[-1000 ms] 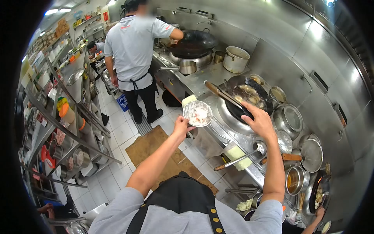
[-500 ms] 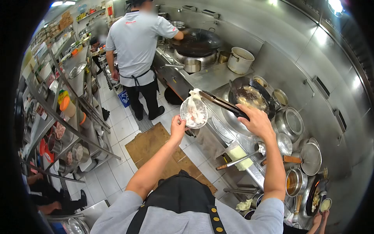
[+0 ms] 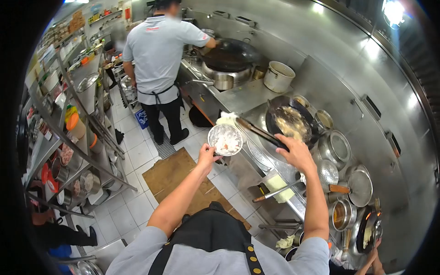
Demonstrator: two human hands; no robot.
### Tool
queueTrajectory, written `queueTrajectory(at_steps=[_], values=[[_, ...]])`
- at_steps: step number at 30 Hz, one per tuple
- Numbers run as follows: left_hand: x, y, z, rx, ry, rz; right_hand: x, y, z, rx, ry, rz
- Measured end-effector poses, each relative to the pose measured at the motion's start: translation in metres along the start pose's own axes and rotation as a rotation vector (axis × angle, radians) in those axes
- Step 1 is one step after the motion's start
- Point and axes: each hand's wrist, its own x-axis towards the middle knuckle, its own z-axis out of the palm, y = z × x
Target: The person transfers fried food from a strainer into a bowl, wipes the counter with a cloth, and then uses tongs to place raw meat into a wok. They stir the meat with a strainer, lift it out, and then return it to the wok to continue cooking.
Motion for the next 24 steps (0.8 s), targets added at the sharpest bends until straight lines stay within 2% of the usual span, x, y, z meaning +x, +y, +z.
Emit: queueTrajectory(at_steps=[6, 8, 10, 12, 14, 16, 17, 19, 20, 22, 24], values=[[0.000, -0.011, -0.017, -0.027, 0.005, 0.010, -0.011, 0.060, -0.041, -0.055, 0.079, 0.216], [-0.005, -0.011, -0.035, -0.027, -0.001, 0.037, -0.012, 0.077, -0.055, -0.166, 0.031, 0.356], [-0.009, -0.015, -0.053, 0.011, 0.025, 0.054, -0.007, 0.096, -0.058, -0.262, 0.027, 0.391], [-0.021, -0.007, -0.062, -0.002, 0.060, 0.084, 0.008, 0.112, -0.056, -0.309, -0.096, 0.599], [-0.027, -0.001, -0.063, -0.001, 0.091, 0.086, 0.044, 0.171, -0.006, -0.333, -0.101, 0.624], [-0.036, -0.003, -0.068, 0.003, 0.121, 0.078, 0.077, 0.227, 0.053, -0.290, -0.189, 0.778], [-0.039, -0.002, -0.072, 0.009, 0.115, 0.075, 0.080, 0.230, 0.060, -0.285, -0.187, 0.774], [-0.035, 0.004, -0.078, 0.011, 0.119, 0.082, 0.093, 0.233, 0.070, -0.136, -0.065, 0.904], [-0.037, 0.005, -0.082, 0.029, 0.116, 0.077, 0.096, 0.233, 0.065, -0.089, -0.010, 0.887], [-0.045, 0.012, -0.093, 0.039, 0.134, 0.060, 0.102, 0.240, 0.066, -0.196, 0.100, 0.826], [-0.043, 0.016, -0.099, 0.043, 0.170, 0.096, 0.102, 0.200, 0.041, -0.167, 0.090, 0.645]])
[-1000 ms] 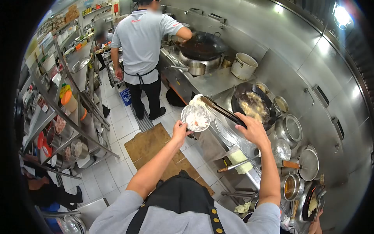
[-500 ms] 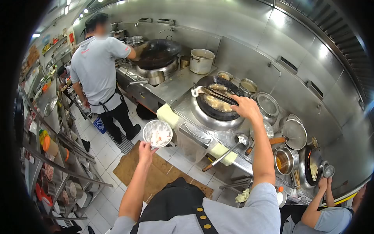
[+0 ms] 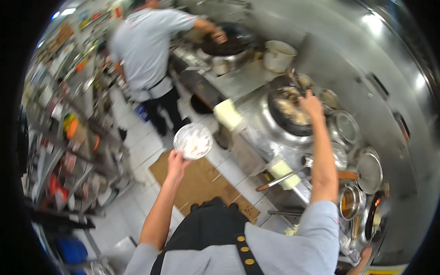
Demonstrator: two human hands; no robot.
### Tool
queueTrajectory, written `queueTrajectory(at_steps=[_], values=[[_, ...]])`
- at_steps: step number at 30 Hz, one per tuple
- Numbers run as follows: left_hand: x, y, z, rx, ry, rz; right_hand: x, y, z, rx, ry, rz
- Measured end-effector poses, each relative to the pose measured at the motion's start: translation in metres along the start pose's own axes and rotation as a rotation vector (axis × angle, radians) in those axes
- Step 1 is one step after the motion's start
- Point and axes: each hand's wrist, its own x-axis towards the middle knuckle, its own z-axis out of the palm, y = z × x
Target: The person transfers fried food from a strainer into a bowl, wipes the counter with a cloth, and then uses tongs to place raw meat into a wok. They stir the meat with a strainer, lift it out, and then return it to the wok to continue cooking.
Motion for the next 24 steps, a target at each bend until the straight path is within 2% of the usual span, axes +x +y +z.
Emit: queueTrajectory(at_steps=[2, 3, 6, 8, 9, 11, 12, 14, 15, 18, 20, 22, 24], values=[[0.007, 0.008, -0.001, -0.028, 0.025, 0.037, -0.039, -0.040, -0.032, 0.011, 0.048, -0.234], [0.016, 0.005, -0.004, -0.055, 0.005, 0.050, -0.049, -0.047, -0.033, 0.054, 0.062, -0.430], [0.013, 0.028, 0.015, 0.026, -0.007, 0.164, -0.121, -0.112, -0.076, 0.091, -0.076, -0.770], [0.016, 0.031, 0.025, 0.108, -0.015, 0.203, -0.156, -0.142, -0.088, -0.048, -0.173, -0.818], [0.006, 0.040, 0.038, 0.199, 0.007, 0.338, -0.166, -0.150, -0.085, -0.070, -0.161, -0.889], [-0.005, 0.051, 0.051, 0.401, 0.043, 0.569, -0.185, -0.165, -0.085, -0.135, -0.202, -0.906], [-0.003, 0.048, 0.050, 0.400, 0.032, 0.568, -0.189, -0.169, -0.081, -0.165, -0.214, -0.914], [0.003, 0.040, 0.049, 0.648, 0.093, 0.935, -0.194, -0.172, -0.082, -0.202, -0.205, -0.892], [0.005, 0.037, 0.048, 0.643, 0.092, 0.935, -0.193, -0.169, -0.086, -0.166, -0.179, -0.874], [0.009, 0.027, 0.048, 0.281, 0.040, 0.554, -0.197, -0.165, -0.104, -0.098, -0.139, -0.839], [0.018, 0.019, 0.052, 0.209, 0.028, 0.487, -0.199, -0.159, -0.103, 0.043, -0.059, -0.798], [0.027, 0.003, 0.056, 0.147, -0.001, 0.416, -0.195, -0.152, -0.077, -0.088, -0.165, -0.812], [0.038, -0.004, 0.063, 0.087, -0.060, 0.184, -0.194, -0.146, -0.070, -0.065, -0.215, -0.757]])
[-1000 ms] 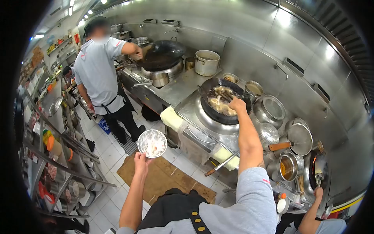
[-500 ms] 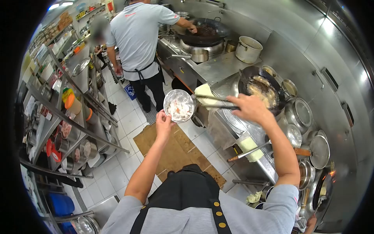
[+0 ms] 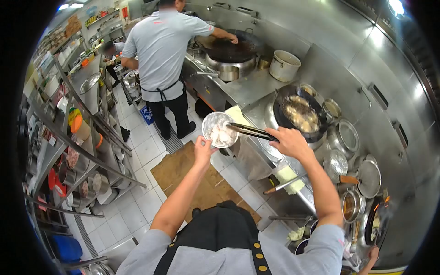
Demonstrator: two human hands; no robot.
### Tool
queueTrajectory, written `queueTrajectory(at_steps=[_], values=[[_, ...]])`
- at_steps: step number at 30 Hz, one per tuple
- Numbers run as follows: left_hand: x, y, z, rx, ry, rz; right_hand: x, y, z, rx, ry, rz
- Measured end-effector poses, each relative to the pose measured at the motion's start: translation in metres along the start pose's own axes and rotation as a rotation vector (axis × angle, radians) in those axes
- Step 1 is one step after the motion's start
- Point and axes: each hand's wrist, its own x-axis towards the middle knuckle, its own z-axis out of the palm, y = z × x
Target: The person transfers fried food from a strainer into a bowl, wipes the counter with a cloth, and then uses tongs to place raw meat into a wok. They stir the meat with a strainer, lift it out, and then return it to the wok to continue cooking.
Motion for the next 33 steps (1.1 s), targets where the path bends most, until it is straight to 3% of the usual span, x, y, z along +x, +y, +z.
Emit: queueTrajectory(at_steps=[2, 4, 5, 6, 8, 14, 16, 18, 20, 23, 25, 26, 30, 31, 33], values=[[0.003, -0.003, 0.009, -0.062, 0.014, 0.016, 0.000, 0.007, 0.005, 0.111, 0.076, 0.011], [0.001, -0.002, 0.019, -0.169, -0.045, -0.099, -0.004, 0.021, 0.030, 0.137, 0.063, 0.016], [0.001, 0.001, 0.025, -0.199, -0.046, -0.166, -0.004, 0.029, 0.038, 0.144, -0.066, 0.096], [0.001, 0.004, 0.030, -0.199, -0.065, -0.167, -0.006, 0.041, 0.042, 0.140, -0.058, 0.113], [-0.007, 0.005, 0.033, -0.206, -0.052, -0.191, -0.017, 0.070, 0.042, 0.247, 0.079, 0.151], [-0.022, -0.008, -0.001, -0.171, -0.055, -0.194, -0.041, 0.156, -0.001, 0.064, 0.075, 0.535], [-0.027, -0.004, -0.010, -0.164, -0.041, -0.193, -0.025, 0.189, 0.007, -0.033, -0.023, 0.772], [-0.036, 0.004, -0.012, -0.147, -0.011, -0.204, 0.007, 0.253, 0.064, -0.053, -0.102, 0.827], [-0.041, 0.011, -0.015, -0.131, 0.027, -0.176, 0.029, 0.294, 0.114, 0.073, -0.073, 0.956], [-0.043, 0.016, -0.029, -0.124, 0.062, -0.165, 0.043, 0.309, 0.116, 0.215, 0.093, 1.061], [-0.049, 0.022, -0.043, -0.063, 0.077, -0.171, 0.046, 0.299, 0.093, 0.142, 0.142, 1.083], [-0.048, 0.027, -0.042, -0.061, 0.093, -0.178, 0.052, 0.318, 0.104, 0.069, 0.178, 0.975], [-0.033, 0.036, -0.048, -0.125, 0.105, -0.122, 0.042, 0.194, 0.026, 0.162, 0.310, 0.516], [-0.028, 0.039, -0.045, -0.116, 0.106, -0.113, 0.038, 0.172, 0.017, 0.166, 0.309, 0.508], [-0.017, 0.035, -0.040, -0.062, 0.085, -0.023, 0.029, 0.120, 0.003, 0.171, 0.247, 0.067]])
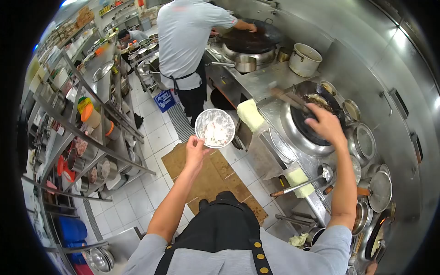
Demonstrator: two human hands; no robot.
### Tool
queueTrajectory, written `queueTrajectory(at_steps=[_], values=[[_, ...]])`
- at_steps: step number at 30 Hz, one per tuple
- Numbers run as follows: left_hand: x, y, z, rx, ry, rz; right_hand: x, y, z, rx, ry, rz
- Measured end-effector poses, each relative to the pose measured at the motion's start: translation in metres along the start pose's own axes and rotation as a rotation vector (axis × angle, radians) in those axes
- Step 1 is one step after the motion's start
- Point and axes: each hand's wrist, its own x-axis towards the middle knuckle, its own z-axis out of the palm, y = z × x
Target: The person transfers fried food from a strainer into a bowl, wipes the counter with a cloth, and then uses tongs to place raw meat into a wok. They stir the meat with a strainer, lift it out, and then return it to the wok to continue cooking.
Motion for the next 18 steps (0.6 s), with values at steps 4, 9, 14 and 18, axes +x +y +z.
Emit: queueTrajectory(at_steps=[4, 9, 14, 18], values=[[-0.011, 0.025, 0.040, 0.198, -0.029, 0.287, -0.015, -0.099, -0.013, -0.217, -0.191, -0.154], [0.000, 0.009, 0.046, 0.388, -0.078, 0.605, -0.017, -0.124, -0.010, -0.244, -0.223, -0.187], [0.008, -0.009, 0.050, 0.014, -0.141, 0.114, -0.028, -0.121, -0.015, -0.124, -0.092, -0.111], [0.002, -0.009, 0.066, -0.132, -0.178, -0.178, -0.035, -0.096, 0.016, -0.171, -0.127, -0.090]])
